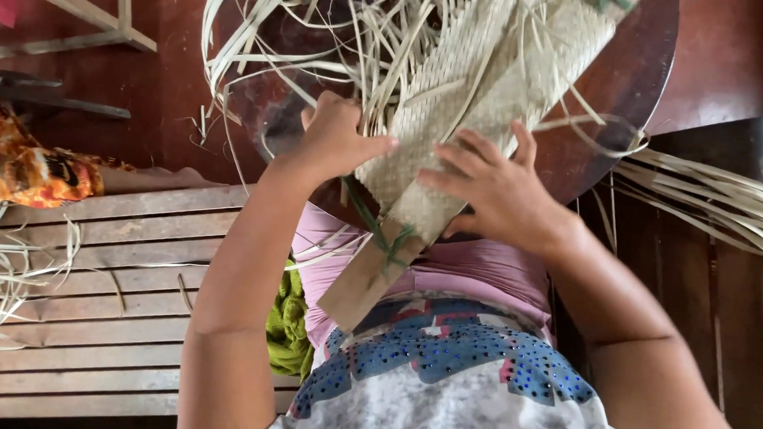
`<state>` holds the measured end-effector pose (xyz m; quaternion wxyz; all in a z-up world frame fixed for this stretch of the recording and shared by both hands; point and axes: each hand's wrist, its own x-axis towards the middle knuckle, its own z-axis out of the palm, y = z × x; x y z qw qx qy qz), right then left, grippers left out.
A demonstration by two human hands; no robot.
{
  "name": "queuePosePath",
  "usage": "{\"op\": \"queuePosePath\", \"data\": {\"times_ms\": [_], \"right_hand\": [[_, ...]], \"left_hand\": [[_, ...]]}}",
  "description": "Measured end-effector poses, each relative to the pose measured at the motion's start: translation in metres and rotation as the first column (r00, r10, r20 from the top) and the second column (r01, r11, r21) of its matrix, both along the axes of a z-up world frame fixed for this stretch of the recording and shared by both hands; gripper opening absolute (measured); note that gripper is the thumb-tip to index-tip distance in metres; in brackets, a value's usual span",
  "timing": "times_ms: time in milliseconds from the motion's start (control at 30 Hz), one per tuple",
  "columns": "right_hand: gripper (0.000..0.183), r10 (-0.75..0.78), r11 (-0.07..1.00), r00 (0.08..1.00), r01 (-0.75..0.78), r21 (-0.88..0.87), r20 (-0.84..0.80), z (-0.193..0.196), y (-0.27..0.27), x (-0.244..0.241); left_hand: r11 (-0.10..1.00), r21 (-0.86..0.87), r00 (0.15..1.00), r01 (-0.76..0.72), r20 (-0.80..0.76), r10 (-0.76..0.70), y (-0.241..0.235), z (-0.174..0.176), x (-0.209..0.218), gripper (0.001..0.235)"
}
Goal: The person weaves thin dried plant strips into a basket using a wooden form. They interlace the strips by hand, pulling and tightening them to build up the basket wall.
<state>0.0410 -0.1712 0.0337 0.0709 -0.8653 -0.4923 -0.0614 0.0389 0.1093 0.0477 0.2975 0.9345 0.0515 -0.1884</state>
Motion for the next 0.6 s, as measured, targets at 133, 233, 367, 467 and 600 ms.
{"op": "queuePosePath", "data": {"times_ms": [133,233,367,467,600], "right_hand": [[0.093,-0.016,1.0,0.999,0.015,-0.009,-0.039,-0.006,-0.003,-0.035],[0.092,0.021,1.0,0.999,-0.021,-0.005,-0.03,0.003,-0.006,-0.046],[0.06,0.113,0.98,0.92,-0.041,0.194,-0.375,0.03,-0.001,-0.017],[0.031,0.15,0.914,0.865,0.063,0.4,-0.479,0.035,0.008,0.01],[0.016,0.082,0.902,0.866,0.147,0.407,-0.494,0.05,0.033,0.043]], "left_hand": [[0.969,-0.226,0.995,-0.096,-0.015,0.095,-0.008,-0.003,-0.017,0.044],[0.938,-0.325,0.987,-0.118,0.063,0.146,-0.007,-0.002,-0.031,0.042],[0.84,-0.526,0.929,-0.133,0.23,0.291,-0.001,0.009,-0.046,0.037],[0.769,-0.632,0.879,-0.101,0.306,0.367,-0.002,0.04,-0.047,0.028],[0.679,-0.614,0.849,-0.403,0.027,0.527,0.008,0.124,-0.047,0.018]]}}
